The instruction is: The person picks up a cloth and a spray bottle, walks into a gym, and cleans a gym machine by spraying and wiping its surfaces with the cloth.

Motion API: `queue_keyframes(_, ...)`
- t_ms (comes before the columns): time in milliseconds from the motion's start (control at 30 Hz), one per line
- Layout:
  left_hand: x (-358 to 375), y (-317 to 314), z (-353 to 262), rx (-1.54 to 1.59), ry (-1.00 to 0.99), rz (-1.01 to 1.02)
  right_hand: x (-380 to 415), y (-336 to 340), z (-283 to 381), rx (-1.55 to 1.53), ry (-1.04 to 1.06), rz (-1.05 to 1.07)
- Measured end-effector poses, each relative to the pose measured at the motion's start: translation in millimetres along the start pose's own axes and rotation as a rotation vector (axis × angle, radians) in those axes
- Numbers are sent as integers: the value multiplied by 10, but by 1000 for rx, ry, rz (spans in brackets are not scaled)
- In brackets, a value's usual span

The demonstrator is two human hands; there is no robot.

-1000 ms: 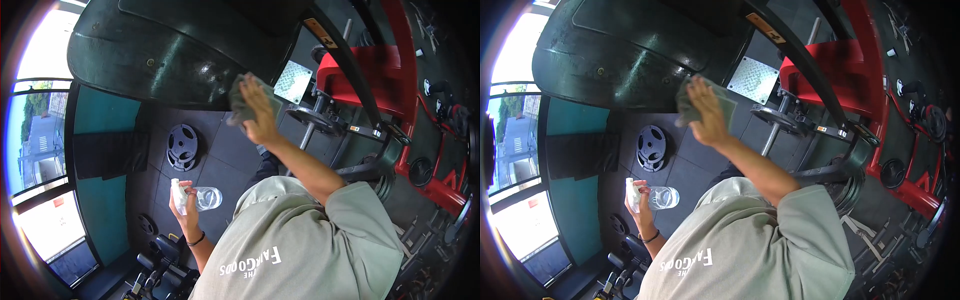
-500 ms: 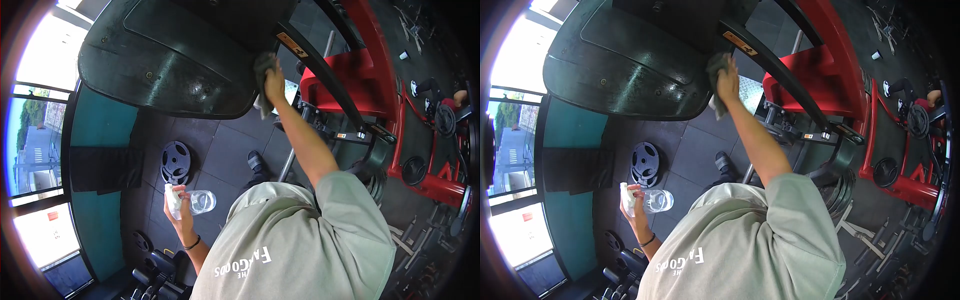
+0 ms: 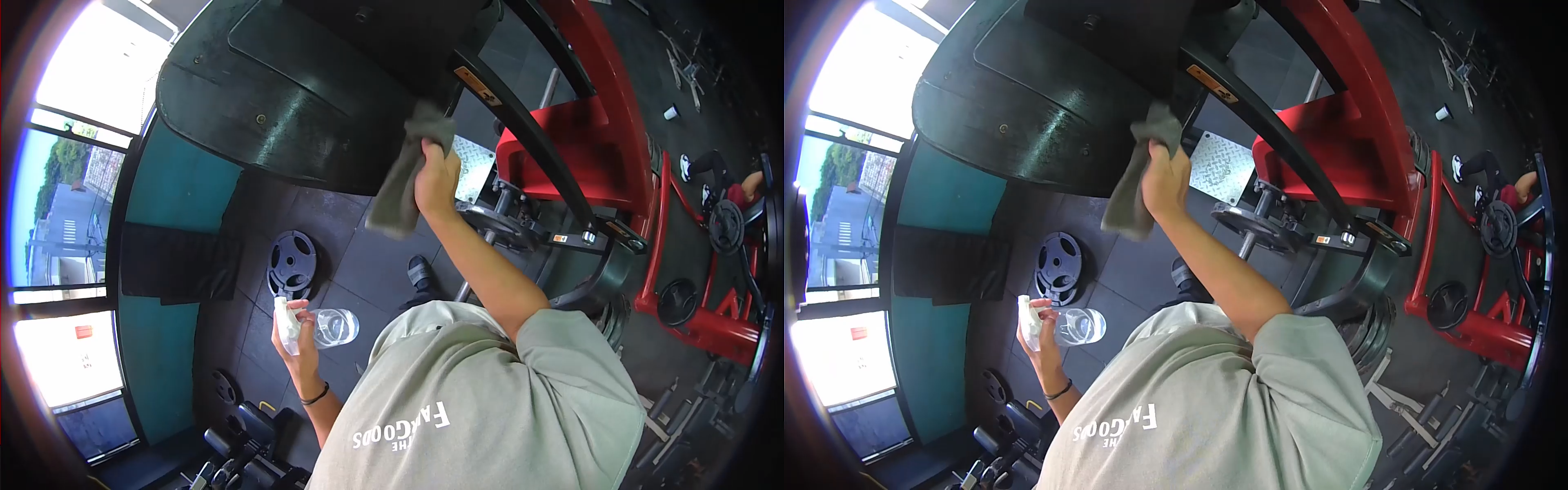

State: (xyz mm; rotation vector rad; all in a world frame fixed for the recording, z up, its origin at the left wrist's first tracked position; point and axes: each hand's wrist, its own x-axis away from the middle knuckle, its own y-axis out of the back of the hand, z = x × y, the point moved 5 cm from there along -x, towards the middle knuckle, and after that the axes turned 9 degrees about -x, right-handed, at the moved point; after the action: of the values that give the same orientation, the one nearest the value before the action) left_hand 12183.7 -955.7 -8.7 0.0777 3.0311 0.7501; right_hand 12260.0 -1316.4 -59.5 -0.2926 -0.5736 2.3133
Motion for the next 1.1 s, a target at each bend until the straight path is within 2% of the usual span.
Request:
queue_keyframes(67,37,-1,-13,30,7,-40,-124,-248,307,305,633,-66)
queue_keyframes(167,123,17,-26,24,10,-72,-265,-554,-69,707,581,251)
queue_keyframes(233,233,46,8,36,-6,-122,-274,-610,-126,826,557,257)
queue_keyframes(300,356,117,48,6,58,-144,-357,-764,-190,938,544,236)
queue_keyframes(400,518,134,130,-20,109,-188,-484,-1404,115,821,678,403)
queue_keyframes(567,605,151,60,-17,128,-203,-1195,-2727,745,757,1127,485)
queue_keyframes(667,403,110,92,42,162,-141,-1646,-3162,1008,783,1246,555)
queue_keyframes(767,24,-57,337,156,138,-26,-2015,-3245,1055,755,1239,321)
queue_keyframes(867,-577,-233,594,262,83,164,-2095,-3280,1111,905,1074,-83)
queue_keyframes(900,-798,-253,642,265,64,193,-2117,-3297,1168,941,881,-90)
queue_keyframes(1000,-1472,-216,846,276,-83,299,-2100,-3249,1215,849,851,-191)
queue_keyframes(1033,-1663,-209,968,249,-69,350,-2062,-3266,1183,920,877,-170)
queue_keyframes(1100,-2040,-202,1167,158,-106,393,-1659,-3287,1269,869,870,91)
